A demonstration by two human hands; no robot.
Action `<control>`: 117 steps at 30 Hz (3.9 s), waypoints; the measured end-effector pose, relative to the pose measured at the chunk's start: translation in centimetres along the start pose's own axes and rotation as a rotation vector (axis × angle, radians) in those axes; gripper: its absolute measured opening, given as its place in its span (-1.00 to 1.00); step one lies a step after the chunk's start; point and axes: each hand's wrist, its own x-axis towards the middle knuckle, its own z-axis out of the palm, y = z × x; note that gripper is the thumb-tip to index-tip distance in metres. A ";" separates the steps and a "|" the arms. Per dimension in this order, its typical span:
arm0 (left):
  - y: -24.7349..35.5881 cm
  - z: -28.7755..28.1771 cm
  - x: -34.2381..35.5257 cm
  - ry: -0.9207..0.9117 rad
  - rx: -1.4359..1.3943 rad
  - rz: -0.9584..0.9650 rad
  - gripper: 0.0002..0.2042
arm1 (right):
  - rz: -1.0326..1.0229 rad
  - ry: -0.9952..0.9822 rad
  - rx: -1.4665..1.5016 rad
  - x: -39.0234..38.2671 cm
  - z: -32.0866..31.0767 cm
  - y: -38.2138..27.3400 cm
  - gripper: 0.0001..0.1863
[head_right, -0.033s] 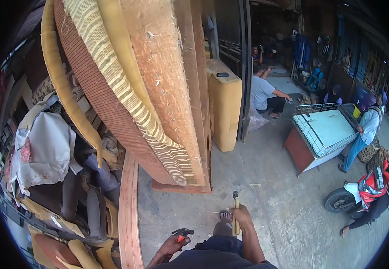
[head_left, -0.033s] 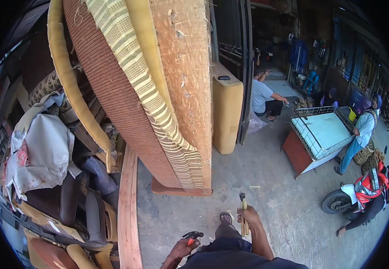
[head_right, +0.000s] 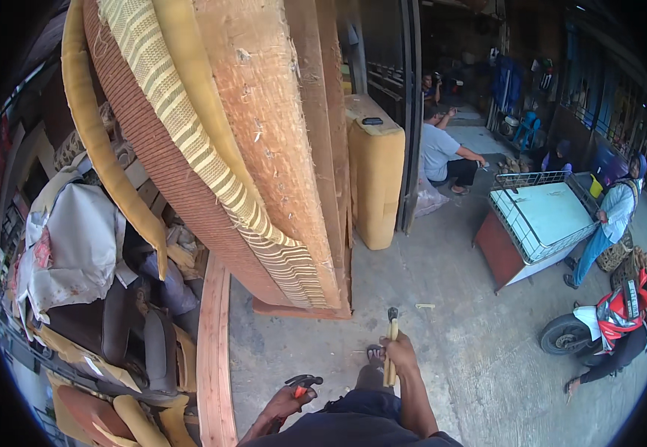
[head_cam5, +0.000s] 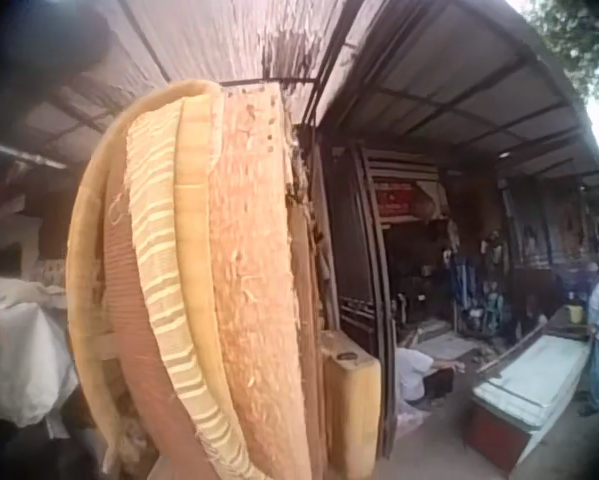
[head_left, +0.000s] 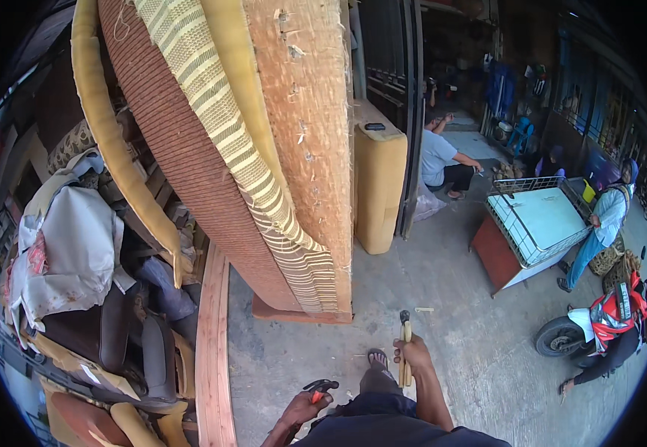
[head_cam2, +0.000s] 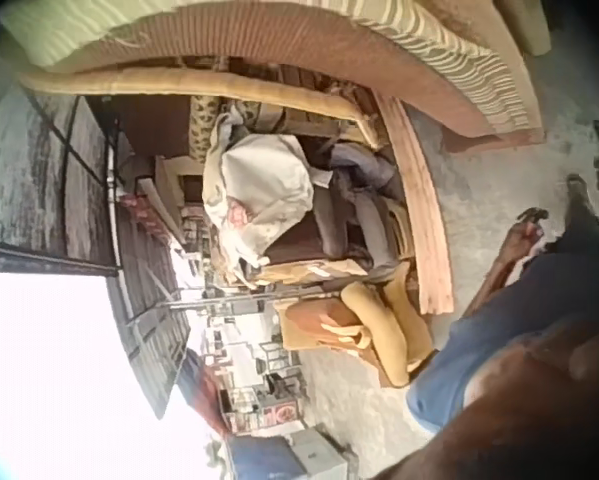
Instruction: The person uses a hammer and a screwdriver to remove nails from the wooden frame of a mattress or sofa base. They systematically work along the edge, prying out nails and occasionally using pliers to pull out stubborn ones. The task involves repetitive hammering and prying actions to disassemble the furniture piece.
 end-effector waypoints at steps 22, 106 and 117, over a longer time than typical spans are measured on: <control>-1.7 5.1 6.9 0.212 0.228 0.003 -0.56 | -0.002 -1.051 0.760 -10.3 17.0 -21.2 -0.43; 28.6 0.5 -0.9 0.540 0.584 1.651 -0.65 | 0.295 -0.162 0.618 2.6 2.6 4.6 -0.85; 32.2 0.1 -0.3 0.631 0.479 1.738 -0.70 | 0.331 -0.030 0.673 2.4 -3.9 4.4 -0.83</control>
